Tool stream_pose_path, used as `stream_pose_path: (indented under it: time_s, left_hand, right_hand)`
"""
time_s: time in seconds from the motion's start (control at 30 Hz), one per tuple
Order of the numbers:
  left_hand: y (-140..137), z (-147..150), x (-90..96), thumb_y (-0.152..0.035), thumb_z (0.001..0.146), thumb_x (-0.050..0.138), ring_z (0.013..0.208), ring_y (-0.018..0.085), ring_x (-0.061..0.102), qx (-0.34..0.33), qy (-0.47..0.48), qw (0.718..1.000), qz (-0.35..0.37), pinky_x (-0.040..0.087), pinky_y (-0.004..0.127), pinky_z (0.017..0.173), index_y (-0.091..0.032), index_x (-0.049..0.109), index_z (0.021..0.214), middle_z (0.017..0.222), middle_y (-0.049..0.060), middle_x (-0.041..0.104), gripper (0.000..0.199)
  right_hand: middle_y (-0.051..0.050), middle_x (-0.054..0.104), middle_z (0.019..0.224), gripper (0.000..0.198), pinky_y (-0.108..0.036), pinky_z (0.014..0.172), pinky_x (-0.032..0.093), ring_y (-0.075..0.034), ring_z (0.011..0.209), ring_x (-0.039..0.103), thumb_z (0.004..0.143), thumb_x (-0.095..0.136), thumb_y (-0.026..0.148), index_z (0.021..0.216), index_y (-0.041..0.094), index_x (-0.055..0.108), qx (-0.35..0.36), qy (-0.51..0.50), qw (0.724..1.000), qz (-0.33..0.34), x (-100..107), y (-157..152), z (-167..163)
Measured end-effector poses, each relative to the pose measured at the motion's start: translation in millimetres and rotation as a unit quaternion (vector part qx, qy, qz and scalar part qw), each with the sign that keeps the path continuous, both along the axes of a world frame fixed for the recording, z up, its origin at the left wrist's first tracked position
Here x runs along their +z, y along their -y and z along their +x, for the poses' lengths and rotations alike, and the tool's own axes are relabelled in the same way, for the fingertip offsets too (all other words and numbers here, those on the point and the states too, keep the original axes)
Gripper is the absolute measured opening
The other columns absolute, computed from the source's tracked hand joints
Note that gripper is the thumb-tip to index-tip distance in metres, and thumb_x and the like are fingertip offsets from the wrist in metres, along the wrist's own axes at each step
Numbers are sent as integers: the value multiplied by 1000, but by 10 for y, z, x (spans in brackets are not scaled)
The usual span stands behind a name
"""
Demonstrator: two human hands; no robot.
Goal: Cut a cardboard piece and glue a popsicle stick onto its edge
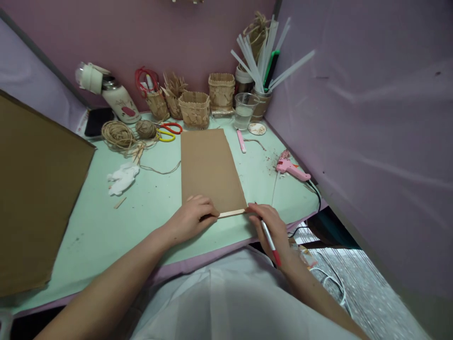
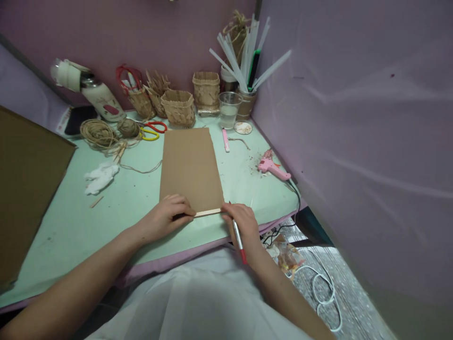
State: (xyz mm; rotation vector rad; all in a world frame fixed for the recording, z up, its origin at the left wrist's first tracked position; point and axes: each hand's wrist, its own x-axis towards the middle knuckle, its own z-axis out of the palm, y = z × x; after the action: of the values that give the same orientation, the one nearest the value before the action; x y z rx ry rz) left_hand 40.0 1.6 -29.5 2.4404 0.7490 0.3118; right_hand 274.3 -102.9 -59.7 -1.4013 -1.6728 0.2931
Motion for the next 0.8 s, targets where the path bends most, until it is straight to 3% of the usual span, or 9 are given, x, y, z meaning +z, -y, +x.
stream_pose_path:
  time_s: [0.17,0.33,0.8]
  left_hand:
    - [3,1,-5,-27,93,55,87,17,55,5,-3,1000,-7,35,33,79,-22,69,93,87,2,63,15]
    - [9,6,0,-26,93,54,86,16,56,4,-1,1000,0,34,32,78,-22,69,92,86,2,63,15]
    - [29,19,-20,-26,93,53,83,16,56,-3,-12,999,42,33,31,75,-21,67,89,84,1,62,16]
  right_hand:
    - [-7,72,105,36,-38,86,51,-22,105,62,92,53,12,125,26,60,63,98,992,56,-199,-15,22]
    - [-8,72,105,45,-39,87,54,-22,106,62,90,46,4,128,25,59,61,85,992,64,-297,-21,20]
    - [-8,72,104,46,-40,87,55,-22,105,63,89,46,3,128,25,59,55,78,993,65,-354,-18,19]
